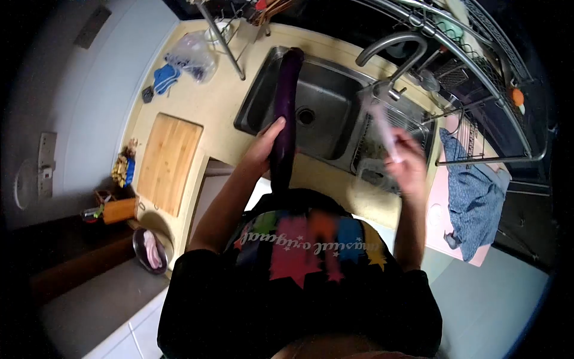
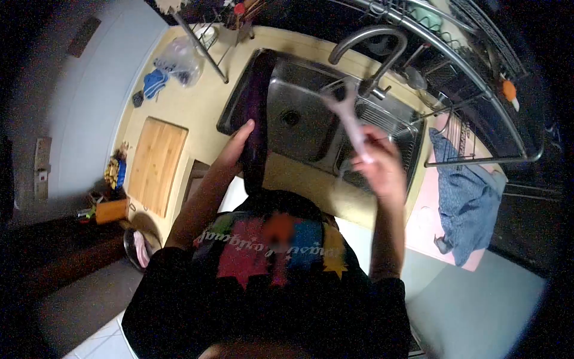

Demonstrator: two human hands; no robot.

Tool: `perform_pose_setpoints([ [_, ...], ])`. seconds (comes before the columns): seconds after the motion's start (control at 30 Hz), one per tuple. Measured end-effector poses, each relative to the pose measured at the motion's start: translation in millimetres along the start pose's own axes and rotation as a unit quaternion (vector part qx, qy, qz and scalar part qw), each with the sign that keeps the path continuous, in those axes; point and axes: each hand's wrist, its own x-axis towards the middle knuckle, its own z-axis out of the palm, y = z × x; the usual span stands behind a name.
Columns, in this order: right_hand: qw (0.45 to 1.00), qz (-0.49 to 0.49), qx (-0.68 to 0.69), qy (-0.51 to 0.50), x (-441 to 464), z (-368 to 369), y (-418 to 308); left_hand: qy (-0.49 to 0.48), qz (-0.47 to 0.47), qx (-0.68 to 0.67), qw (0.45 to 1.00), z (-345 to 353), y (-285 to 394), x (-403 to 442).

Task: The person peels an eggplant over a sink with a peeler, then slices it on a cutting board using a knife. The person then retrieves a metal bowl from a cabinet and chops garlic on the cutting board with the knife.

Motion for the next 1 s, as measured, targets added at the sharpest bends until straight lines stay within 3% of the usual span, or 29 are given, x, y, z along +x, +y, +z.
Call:
perform_pose_setpoints([
  [0.07,0.996,0.091,0.000,-0.024,21,4,61,-0.018,0.059,0.006,0.998,9,2,1],
  [0.13,0.976,0.104,0.066,-0.179,47,1,96,-0.005,0.060,-0.003,0.998,11,1,7],
  [0.2,0.978,0.119,0.013,-0.171,68,10,97,-0.011,0.090,-0.007,0.996,15,2,7],
  [0.27,0.965,-0.038,-0.240,-0.096,86,24,84,-0.003,0.107,-0.007,0.994,23,4,4],
  [0.3,0.966,-0.036,-0.237,-0.099,98,27,84,0.004,0.101,-0.007,0.995,23,1,8],
  [0.37,0.887,-0.176,-0.427,0.000,122,31,83,0.003,0.119,-0.018,0.993,29,-5,11],
  [0.4,0.888,-0.175,-0.426,-0.005,132,34,82,0.008,0.120,-0.019,0.993,33,-9,11],
  [0.47,0.835,-0.216,-0.503,0.051,149,39,77,0.018,0.147,-0.033,0.988,37,-16,15],
  [0.53,0.858,-0.185,-0.477,0.042,164,49,78,-0.006,0.158,-0.044,0.986,41,-22,20],
  [0.6,0.814,-0.334,-0.471,0.061,184,59,88,0.010,0.180,-0.063,0.982,50,-22,24],
  [0.73,0.805,-0.277,-0.522,0.050,192,82,84,0.011,0.162,-0.017,0.987,53,-14,30],
  [0.8,0.818,-0.145,-0.555,0.032,181,94,75,0.025,0.162,-0.020,0.986,57,-8,40],
  [0.9,0.826,-0.210,-0.523,0.018,169,91,99,0.032,0.155,-0.046,0.986,47,6,57],
  [1.0,0.837,-0.171,-0.521,-0.001,154,85,101,0.021,0.135,-0.068,0.988,37,6,66],
])
